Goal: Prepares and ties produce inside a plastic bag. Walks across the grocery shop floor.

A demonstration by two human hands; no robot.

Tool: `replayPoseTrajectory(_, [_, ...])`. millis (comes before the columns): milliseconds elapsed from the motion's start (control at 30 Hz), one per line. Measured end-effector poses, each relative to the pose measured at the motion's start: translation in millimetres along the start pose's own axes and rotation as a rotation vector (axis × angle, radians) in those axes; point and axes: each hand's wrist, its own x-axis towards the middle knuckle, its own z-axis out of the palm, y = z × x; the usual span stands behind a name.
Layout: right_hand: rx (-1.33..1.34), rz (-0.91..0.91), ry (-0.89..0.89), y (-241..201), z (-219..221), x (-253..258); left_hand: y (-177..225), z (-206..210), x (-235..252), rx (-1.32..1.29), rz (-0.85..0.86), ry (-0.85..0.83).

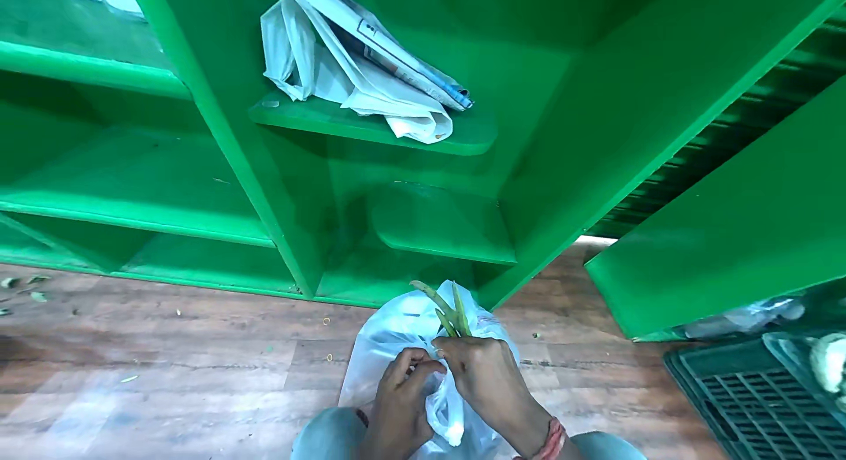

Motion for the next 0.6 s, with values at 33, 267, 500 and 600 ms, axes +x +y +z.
replayPoseTrajectory(33, [0.023, 0.015, -0.007, 0.2, -0.9, 0.2, 3.6, 3.2, 1.3, 0.056, -0.009, 0.025])
replayPoseTrajectory(267, [0.063, 0.038, -0.044, 4.5, -2.9, 2.5, 19.3, 14.5, 10.2, 0.371, 0.057, 0.154])
replayPoseTrajectory(500, [0.088, 0.031, -0.027, 7.3, -7.2, -1.2, 30.5, 16.1, 13.4, 0.372, -0.056, 0.067])
replayPoseTrajectory(600, [0.009, -0.006, 0.062, 4.9, -8.2, -5.1, 34.2, 10.3, 21.4, 0.361, -0.127, -0.076])
